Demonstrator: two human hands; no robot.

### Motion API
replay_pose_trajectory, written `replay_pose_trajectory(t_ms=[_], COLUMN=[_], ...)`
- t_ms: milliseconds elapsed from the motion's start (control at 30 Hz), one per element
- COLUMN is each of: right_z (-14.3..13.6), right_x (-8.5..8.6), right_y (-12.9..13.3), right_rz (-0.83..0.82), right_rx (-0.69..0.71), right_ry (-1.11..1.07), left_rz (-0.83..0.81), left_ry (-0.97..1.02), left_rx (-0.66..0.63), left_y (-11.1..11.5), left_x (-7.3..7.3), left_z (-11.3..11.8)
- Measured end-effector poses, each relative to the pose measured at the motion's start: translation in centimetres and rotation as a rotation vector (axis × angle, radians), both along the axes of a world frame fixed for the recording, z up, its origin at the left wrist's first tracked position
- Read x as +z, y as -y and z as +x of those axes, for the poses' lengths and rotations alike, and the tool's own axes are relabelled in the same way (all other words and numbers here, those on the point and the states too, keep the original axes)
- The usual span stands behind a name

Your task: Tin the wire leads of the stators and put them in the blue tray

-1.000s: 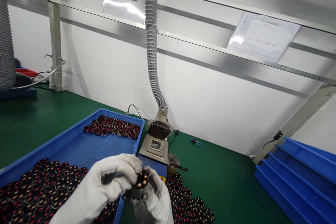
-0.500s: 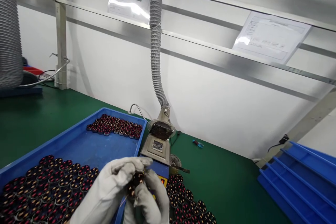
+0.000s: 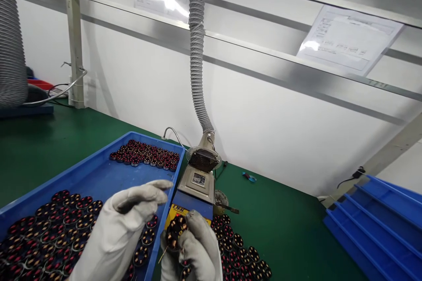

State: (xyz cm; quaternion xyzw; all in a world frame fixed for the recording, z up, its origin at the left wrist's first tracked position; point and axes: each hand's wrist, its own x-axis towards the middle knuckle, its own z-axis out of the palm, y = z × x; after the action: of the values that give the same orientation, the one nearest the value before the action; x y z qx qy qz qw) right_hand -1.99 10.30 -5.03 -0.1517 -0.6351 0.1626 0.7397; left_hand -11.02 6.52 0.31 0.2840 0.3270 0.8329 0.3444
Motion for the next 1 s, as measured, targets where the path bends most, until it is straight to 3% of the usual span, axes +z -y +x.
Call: replay_pose_trajectory(t_ms=[167, 300, 433, 600, 667, 833, 933, 1000], right_z=[0.1, 0.0, 0.0, 0.5, 0.7, 0.4, 0.1, 0.0], right_x=[0.2, 0.4, 0.1, -1.0, -1.1, -0.5, -0.4, -0.5], right_y=[0.2, 0.3, 0.2, -0.5, -0.9, -0.8, -0.4, -0.2], right_rz=[0.0, 0.029, 0.052, 0.061, 0.075, 0.127, 0.076, 0.029], right_rx=[-0.031, -0.025, -0.012, -0.088, -0.103, -0.096, -0.104, -0.083], right_ry=[0.056, 0.078, 0.087, 0.133, 0.165, 0.201, 0.133, 0.084], left_rz=[-0.236, -0.348, -0.263, -0.256, -0.249, -0.142, 0.052, 0.101], left_ry=[-0.101, -0.131, -0.122, -0.323, -0.333, -0.06, 0.191, 0.237], left_rx=[-0.236, -0.159, -0.065, -0.302, -0.33, -0.27, -0.233, -0.153], left_y=[0.4, 0.5, 0.4, 0.4, 0.4, -0.2, -0.6, -0.5], left_x=[1.6, 2.4, 1.7, 1.6, 1.5, 0.1, -0.5, -0.3], left_z=[0.0, 0.2, -0.4, -0.8, -0.5, 0.5, 0.2, -0.3])
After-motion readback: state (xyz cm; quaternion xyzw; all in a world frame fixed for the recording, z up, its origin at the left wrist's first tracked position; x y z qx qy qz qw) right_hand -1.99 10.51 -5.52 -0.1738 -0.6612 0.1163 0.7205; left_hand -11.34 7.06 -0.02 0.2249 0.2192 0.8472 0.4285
